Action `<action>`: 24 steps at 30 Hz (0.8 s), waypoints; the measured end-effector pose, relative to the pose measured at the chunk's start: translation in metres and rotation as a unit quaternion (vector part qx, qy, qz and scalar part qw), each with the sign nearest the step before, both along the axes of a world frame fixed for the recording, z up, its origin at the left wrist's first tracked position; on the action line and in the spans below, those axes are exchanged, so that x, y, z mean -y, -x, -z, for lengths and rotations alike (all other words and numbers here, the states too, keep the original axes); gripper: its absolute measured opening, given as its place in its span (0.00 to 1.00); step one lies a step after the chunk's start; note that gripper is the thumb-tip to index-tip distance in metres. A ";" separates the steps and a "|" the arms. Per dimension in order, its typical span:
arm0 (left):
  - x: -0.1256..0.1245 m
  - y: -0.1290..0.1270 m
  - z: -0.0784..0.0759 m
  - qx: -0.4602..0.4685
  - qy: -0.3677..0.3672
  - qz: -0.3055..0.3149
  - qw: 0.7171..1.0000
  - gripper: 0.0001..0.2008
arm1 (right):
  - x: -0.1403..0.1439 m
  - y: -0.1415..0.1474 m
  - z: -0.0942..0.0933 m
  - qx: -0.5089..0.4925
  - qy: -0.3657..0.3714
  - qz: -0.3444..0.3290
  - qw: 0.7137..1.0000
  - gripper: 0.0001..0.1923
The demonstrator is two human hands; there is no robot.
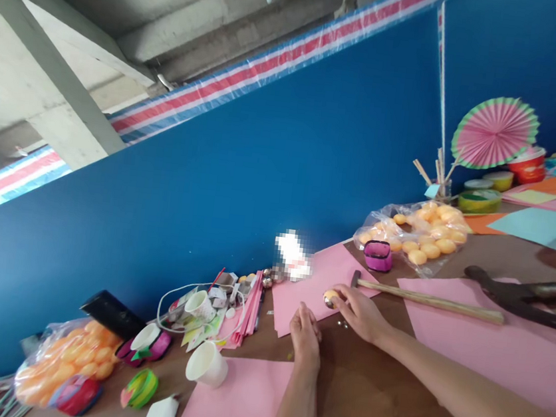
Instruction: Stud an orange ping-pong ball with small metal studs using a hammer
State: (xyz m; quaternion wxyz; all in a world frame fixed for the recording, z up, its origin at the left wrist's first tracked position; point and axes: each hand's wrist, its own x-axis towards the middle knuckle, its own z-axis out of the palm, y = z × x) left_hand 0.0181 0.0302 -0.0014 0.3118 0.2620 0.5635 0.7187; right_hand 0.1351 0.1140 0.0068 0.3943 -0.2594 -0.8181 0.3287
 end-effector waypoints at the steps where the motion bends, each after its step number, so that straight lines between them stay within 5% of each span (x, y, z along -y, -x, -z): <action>1: 0.001 0.000 -0.001 -0.010 -0.004 -0.001 1.000 0.24 | 0.000 0.000 0.000 0.000 0.001 0.001 1.000 0.16; 7: 0.005 -0.004 -0.011 -0.101 -0.005 -0.023 0.995 0.17 | 0.001 -0.003 -0.002 -0.008 0.021 -0.004 1.000 0.16; 15: 0.004 -0.005 -0.006 -0.153 -0.024 0.112 0.982 0.35 | -0.001 -0.002 0.002 0.001 0.048 -0.001 0.999 0.17; 24: 0.003 -0.005 -0.007 -0.173 -0.019 0.136 0.975 0.20 | -0.002 -0.003 0.005 0.015 0.034 -0.035 0.999 0.20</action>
